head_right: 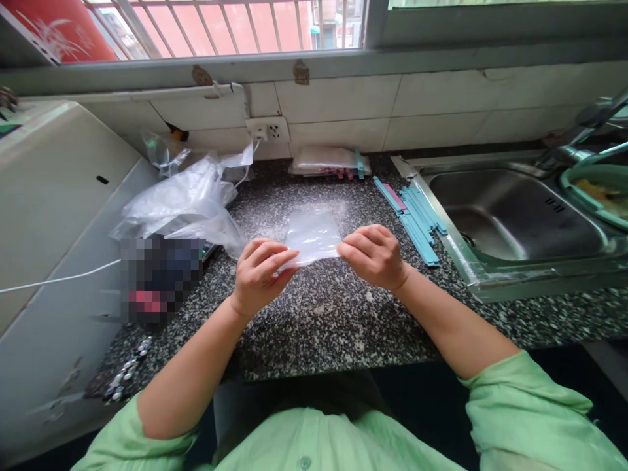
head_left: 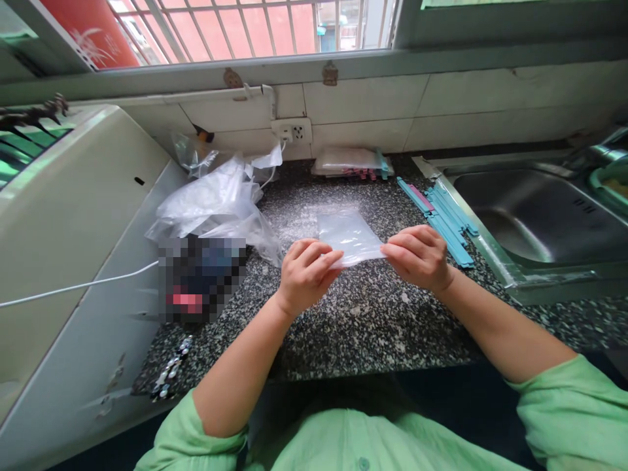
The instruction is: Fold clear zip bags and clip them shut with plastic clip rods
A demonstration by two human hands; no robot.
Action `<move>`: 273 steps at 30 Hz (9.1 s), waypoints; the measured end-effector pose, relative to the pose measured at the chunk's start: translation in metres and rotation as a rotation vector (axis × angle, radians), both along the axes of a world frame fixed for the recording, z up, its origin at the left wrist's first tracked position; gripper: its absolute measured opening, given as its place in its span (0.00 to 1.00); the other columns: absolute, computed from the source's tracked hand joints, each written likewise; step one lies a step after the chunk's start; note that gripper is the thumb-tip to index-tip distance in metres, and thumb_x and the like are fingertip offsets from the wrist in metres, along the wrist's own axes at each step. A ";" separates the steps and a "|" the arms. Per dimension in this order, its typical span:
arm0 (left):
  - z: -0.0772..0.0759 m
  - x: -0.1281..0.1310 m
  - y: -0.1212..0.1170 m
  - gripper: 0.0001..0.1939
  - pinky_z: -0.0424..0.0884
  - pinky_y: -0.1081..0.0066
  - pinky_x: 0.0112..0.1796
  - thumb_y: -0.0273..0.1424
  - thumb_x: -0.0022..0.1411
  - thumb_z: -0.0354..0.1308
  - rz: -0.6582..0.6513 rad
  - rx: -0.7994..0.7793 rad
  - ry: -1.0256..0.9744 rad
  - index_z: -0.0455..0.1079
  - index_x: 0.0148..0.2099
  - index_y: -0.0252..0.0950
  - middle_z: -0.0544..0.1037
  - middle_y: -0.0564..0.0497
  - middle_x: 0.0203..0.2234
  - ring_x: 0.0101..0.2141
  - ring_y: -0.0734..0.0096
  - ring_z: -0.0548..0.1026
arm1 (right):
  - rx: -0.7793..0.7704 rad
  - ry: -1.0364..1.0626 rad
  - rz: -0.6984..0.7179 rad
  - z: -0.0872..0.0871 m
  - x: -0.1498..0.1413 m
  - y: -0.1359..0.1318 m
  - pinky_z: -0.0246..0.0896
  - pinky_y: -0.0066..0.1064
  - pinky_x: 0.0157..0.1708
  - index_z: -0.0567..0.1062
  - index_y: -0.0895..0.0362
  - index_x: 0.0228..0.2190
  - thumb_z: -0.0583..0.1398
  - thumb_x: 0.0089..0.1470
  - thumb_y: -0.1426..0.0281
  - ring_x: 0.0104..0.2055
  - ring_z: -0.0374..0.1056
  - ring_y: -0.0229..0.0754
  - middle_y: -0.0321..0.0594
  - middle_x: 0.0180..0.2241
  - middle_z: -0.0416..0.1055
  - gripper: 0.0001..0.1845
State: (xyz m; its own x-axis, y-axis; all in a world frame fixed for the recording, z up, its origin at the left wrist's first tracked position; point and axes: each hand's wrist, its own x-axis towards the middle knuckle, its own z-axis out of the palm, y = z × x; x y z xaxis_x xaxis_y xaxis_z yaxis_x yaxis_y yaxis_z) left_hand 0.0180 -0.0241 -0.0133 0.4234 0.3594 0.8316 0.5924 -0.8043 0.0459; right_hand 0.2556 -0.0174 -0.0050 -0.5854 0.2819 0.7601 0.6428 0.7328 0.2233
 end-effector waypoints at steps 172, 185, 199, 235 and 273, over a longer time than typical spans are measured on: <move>-0.016 0.008 0.013 0.10 0.58 0.76 0.18 0.33 0.41 0.64 -0.290 -1.681 -1.038 0.70 0.25 0.32 0.73 0.50 0.18 0.17 0.77 0.65 | -0.513 0.050 -0.109 -0.020 -0.013 0.003 0.63 0.31 0.34 0.75 0.55 0.33 0.55 0.56 0.65 0.33 0.66 0.40 0.42 0.29 0.72 0.11; -0.008 0.005 0.017 0.12 0.62 0.77 0.20 0.32 0.39 0.66 -0.189 -1.687 -1.297 0.69 0.25 0.31 0.70 0.54 0.17 0.18 0.79 0.66 | -0.673 0.447 -0.078 -0.015 -0.005 0.010 0.63 0.31 0.29 0.72 0.57 0.32 0.52 0.57 0.68 0.30 0.67 0.39 0.41 0.28 0.71 0.10; -0.012 0.001 0.015 0.10 0.57 0.77 0.23 0.30 0.41 0.64 -0.305 -1.657 -1.060 0.67 0.25 0.32 0.67 0.56 0.16 0.18 0.81 0.63 | -0.546 0.135 0.015 -0.024 -0.010 0.008 0.67 0.32 0.32 0.70 0.57 0.36 0.56 0.54 0.72 0.32 0.69 0.41 0.43 0.30 0.72 0.06; -0.021 0.004 0.015 0.22 0.60 0.73 0.22 0.44 0.56 0.50 -0.135 -1.411 -0.989 0.67 0.19 0.35 0.68 0.53 0.15 0.18 0.74 0.63 | -0.541 0.017 0.001 -0.022 -0.010 0.004 0.66 0.30 0.30 0.70 0.56 0.35 0.54 0.55 0.73 0.31 0.66 0.39 0.42 0.31 0.67 0.06; -0.026 0.005 0.017 0.22 0.55 0.74 0.17 0.47 0.55 0.51 -0.099 -1.467 -1.093 0.64 0.19 0.36 0.65 0.55 0.09 0.13 0.77 0.59 | -0.526 0.162 0.026 -0.016 -0.008 0.003 0.66 0.29 0.28 0.73 0.55 0.37 0.56 0.54 0.73 0.29 0.66 0.37 0.41 0.30 0.68 0.08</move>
State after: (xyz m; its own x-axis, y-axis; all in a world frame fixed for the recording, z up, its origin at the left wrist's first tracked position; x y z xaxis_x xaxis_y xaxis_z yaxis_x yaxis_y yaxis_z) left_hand 0.0227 -0.0067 -0.0396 0.0332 0.9775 -0.2084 -0.2245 0.2105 0.9515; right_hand 0.2472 -0.0142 -0.0205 -0.4841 0.6351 0.6019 0.6187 0.7349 -0.2778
